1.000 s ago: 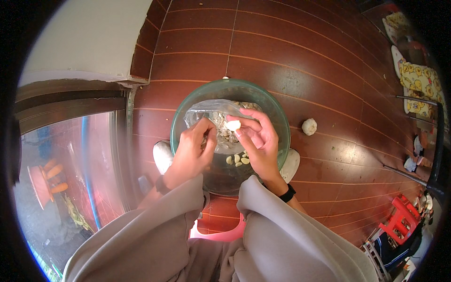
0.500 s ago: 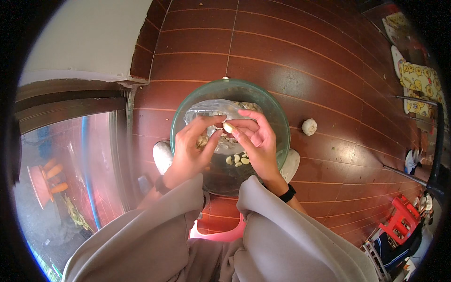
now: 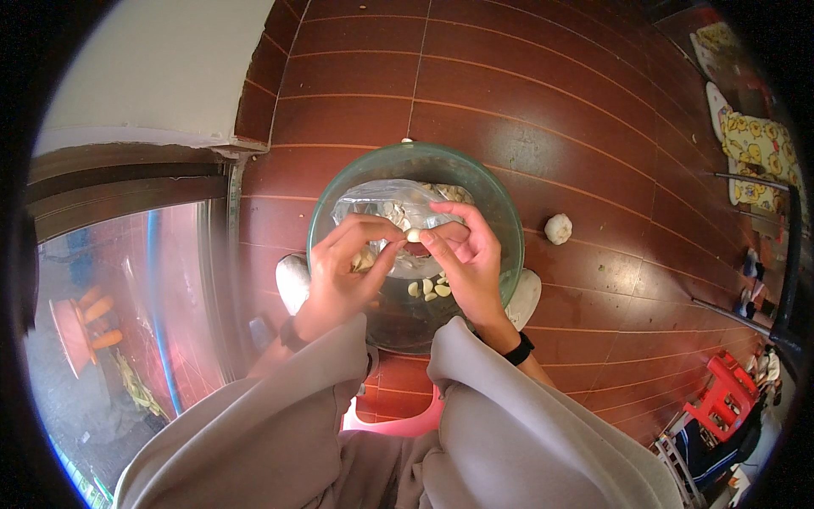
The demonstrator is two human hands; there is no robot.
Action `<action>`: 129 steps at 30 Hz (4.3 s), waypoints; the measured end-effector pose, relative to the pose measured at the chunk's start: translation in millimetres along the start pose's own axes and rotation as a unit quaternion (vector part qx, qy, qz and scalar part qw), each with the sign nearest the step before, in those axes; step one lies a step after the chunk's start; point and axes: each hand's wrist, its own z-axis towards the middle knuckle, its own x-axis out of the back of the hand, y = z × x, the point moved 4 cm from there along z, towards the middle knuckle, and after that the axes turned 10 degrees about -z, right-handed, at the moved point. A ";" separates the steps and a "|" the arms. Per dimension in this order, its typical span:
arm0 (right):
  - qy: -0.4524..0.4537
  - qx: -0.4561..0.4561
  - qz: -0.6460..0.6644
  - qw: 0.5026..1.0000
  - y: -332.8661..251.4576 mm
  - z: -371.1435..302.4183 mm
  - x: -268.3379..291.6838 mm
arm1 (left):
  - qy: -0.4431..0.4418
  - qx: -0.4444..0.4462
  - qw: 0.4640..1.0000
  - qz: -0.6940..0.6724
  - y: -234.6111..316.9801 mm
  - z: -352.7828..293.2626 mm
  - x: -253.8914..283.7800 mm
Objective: The recorder is sitting on a stool and peeling garlic cloves from a bag into a bowl.
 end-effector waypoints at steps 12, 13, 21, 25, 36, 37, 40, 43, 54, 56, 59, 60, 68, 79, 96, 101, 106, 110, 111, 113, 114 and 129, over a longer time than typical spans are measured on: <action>0.016 0.039 -0.003 0.999 -0.3 -3.6 -1.6 | -0.031 0.065 0.996 -0.049 1.3 2.5 0.7; 0.013 0.043 -0.014 0.999 -0.5 -4.8 -1.8 | -0.027 0.074 0.996 -0.050 2.5 2.6 1.1; 0.014 0.041 -0.035 0.998 -2.8 -4.2 -4.0 | 0.002 0.084 0.995 -0.054 -1.0 1.6 -0.2; -0.004 0.031 -0.002 1.000 -0.4 -3.0 -1.9 | -0.002 0.055 0.997 -0.050 1.0 1.1 0.1; -0.060 -0.046 0.053 0.996 -7.6 -2.5 -6.7 | -0.053 -0.057 0.995 0.066 2.2 -5.4 -6.5; -0.064 -0.052 0.059 0.995 -6.9 -2.7 -6.9 | -0.052 -0.066 0.994 0.065 2.0 -4.6 -7.4; -0.075 -0.064 0.074 0.992 -5.9 -3.2 -8.0 | -0.046 -0.073 0.994 0.061 0.0 -5.1 -8.1; -0.079 -0.071 0.080 0.991 -6.1 -3.5 -8.9 | -0.041 -0.063 0.995 0.062 0.2 -5.3 -7.0; -0.086 -0.074 0.119 0.986 -7.6 -3.5 -6.2 | -0.099 -0.034 0.994 -0.013 8.1 -3.2 -4.5; -0.087 -0.075 0.121 0.986 -8.3 -3.7 -6.8 | -0.108 -0.037 0.993 -0.014 5.2 -3.6 -4.8; -0.095 -0.083 0.129 0.984 -9.7 -3.8 -8.4 | -0.104 -0.029 0.994 -0.017 2.7 -4.6 -3.1; -0.097 -0.086 0.131 0.983 -9.3 -3.6 -8.8 | -0.100 -0.034 0.994 -0.013 3.6 -4.5 -2.8; -0.113 -0.098 0.129 0.980 -8.9 -3.8 -8.5 | -0.103 -0.008 0.995 0.006 4.0 -6.1 -4.7; -0.138 -0.107 0.135 0.975 -9.4 -4.3 -8.6 | -0.037 0.010 0.999 -0.021 -3.5 -6.4 0.3; -0.132 -0.110 0.121 0.978 -5.9 -4.8 -8.7 | -0.082 -0.020 0.996 -0.010 6.0 -4.4 -4.1; -0.145 -0.110 0.107 0.978 -7.5 -5.4 -10.5 | -0.055 -0.043 0.997 0.026 8.8 -1.9 -3.2; -0.142 -0.099 0.124 0.977 -4.4 -4.5 -9.1 | 0.010 0.045 0.999 0.026 0.6 -2.8 4.3; -0.127 -0.118 0.120 0.977 -6.2 -5.0 -10.1 | -0.055 0.118 0.990 0.057 0.0 -6.7 6.1; -0.129 -0.117 0.121 0.977 -6.3 -5.1 -10.1 | -0.063 0.106 0.991 0.048 -0.2 -7.1 5.0; -0.132 -0.115 0.122 0.977 -7.3 -5.2 -9.3 | -0.079 0.081 0.993 0.026 -1.2 -7.3 2.3; -0.128 -0.114 0.118 0.978 -8.0 -5.4 -8.8 | -0.067 0.065 0.996 0.006 1.5 -5.2 1.6; -0.137 -0.107 0.118 0.978 -11.6 -6.1 -9.3 | -0.065 0.009 0.992 -0.104 8.4 -3.4 2.2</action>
